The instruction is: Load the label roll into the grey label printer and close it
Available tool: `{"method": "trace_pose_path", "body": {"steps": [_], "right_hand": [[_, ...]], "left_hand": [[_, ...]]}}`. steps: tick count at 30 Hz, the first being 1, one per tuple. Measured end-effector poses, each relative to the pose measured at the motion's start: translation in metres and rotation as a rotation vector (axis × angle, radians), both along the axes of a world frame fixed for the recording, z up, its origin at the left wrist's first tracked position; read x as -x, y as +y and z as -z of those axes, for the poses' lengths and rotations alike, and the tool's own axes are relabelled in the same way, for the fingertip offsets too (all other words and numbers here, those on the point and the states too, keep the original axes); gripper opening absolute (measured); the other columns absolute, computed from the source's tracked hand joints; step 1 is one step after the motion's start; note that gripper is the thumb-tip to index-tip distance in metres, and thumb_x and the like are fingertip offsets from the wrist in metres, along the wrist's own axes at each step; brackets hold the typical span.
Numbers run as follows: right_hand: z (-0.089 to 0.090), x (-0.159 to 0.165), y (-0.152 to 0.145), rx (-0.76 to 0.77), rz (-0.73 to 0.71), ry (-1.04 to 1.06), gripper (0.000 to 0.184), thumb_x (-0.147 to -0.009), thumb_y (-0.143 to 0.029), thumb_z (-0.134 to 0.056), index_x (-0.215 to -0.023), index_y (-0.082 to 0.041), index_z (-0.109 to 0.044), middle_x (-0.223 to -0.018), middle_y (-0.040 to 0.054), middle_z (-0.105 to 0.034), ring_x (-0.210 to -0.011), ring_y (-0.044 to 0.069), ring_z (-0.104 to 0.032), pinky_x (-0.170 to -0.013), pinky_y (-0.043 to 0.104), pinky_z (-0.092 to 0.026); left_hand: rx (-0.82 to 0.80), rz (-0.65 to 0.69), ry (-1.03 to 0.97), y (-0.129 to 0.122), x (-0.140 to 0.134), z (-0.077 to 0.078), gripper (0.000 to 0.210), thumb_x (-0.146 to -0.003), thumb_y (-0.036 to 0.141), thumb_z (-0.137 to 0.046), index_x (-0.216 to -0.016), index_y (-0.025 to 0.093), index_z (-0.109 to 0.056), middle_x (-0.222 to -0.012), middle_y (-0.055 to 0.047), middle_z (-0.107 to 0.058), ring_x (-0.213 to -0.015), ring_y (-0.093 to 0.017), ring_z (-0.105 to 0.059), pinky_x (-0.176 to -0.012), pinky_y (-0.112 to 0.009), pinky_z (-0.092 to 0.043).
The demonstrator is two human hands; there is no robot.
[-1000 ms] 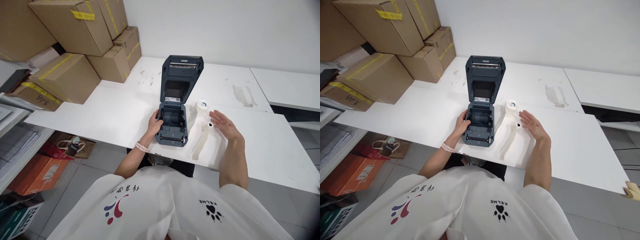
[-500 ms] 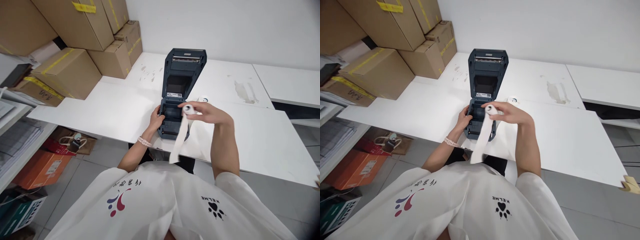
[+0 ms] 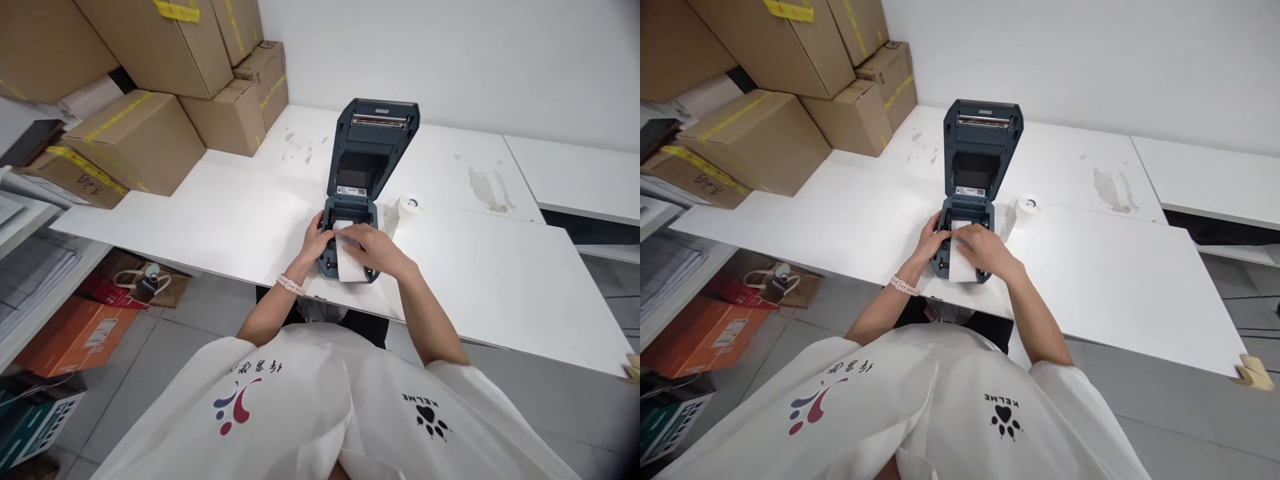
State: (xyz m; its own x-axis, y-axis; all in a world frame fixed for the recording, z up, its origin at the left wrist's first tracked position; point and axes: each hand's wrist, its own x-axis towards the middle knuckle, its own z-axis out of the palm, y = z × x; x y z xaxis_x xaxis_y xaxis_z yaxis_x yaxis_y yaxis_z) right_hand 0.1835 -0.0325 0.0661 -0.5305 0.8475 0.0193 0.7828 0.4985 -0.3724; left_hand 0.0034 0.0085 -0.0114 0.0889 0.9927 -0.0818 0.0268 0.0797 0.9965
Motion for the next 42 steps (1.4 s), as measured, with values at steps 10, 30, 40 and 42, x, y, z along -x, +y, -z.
{"method": "trace_pose_path", "body": {"steps": [10, 30, 40, 42], "right_hand": [[0.059, 0.023, -0.067, -0.307, 0.156, 0.412, 0.039, -0.108, -0.027, -0.046, -0.138, -0.028, -0.07, -0.141, 0.0101, -0.072, -0.138, 0.032, -0.064, -0.115, 0.059, -0.057], [0.05, 0.013, -0.069, -0.295, 0.14, 0.275, 0.034, -0.106, -0.019, -0.043, -0.125, -0.028, -0.07, -0.14, 0.0048, -0.073, -0.122, 0.035, -0.062, -0.095, 0.055, -0.053], [0.049, 0.008, -0.084, -0.214, 0.181, 0.537, 0.023, -0.105, -0.032, -0.056, -0.121, -0.031, -0.073, -0.133, 0.0069, -0.077, -0.124, 0.032, -0.069, -0.106, 0.058, -0.054], [0.039, -0.009, -0.073, -0.176, 0.268, 0.711, 0.023, -0.104, -0.039, -0.06, -0.123, -0.033, -0.073, -0.129, 0.0061, -0.078, -0.123, 0.03, -0.07, -0.109, 0.056, -0.054]], "left_hand": [[0.031, 0.031, -0.027, 0.0, 0.0, -0.004, 0.08, -0.08, 0.03, -0.069, -0.155, 0.022, -0.044, -0.162, -0.011, -0.052, -0.149, -0.031, -0.051, -0.122, -0.042, -0.044], [0.038, 0.061, 0.019, 0.002, 0.003, 0.002, 0.084, -0.082, 0.032, -0.069, -0.16, 0.024, -0.038, -0.167, -0.01, -0.047, -0.15, -0.031, -0.049, -0.121, -0.041, -0.045], [0.1, 0.058, 0.039, -0.05, 0.009, -0.014, 0.095, -0.084, 0.053, -0.077, -0.165, 0.031, -0.031, -0.173, -0.008, -0.039, -0.158, -0.034, -0.039, -0.126, -0.046, -0.041], [0.129, 0.071, 0.055, -0.076, 0.014, -0.012, 0.109, -0.08, 0.055, -0.083, -0.168, 0.034, -0.023, -0.175, -0.008, -0.035, -0.161, -0.036, -0.033, -0.127, -0.048, -0.04]]}}
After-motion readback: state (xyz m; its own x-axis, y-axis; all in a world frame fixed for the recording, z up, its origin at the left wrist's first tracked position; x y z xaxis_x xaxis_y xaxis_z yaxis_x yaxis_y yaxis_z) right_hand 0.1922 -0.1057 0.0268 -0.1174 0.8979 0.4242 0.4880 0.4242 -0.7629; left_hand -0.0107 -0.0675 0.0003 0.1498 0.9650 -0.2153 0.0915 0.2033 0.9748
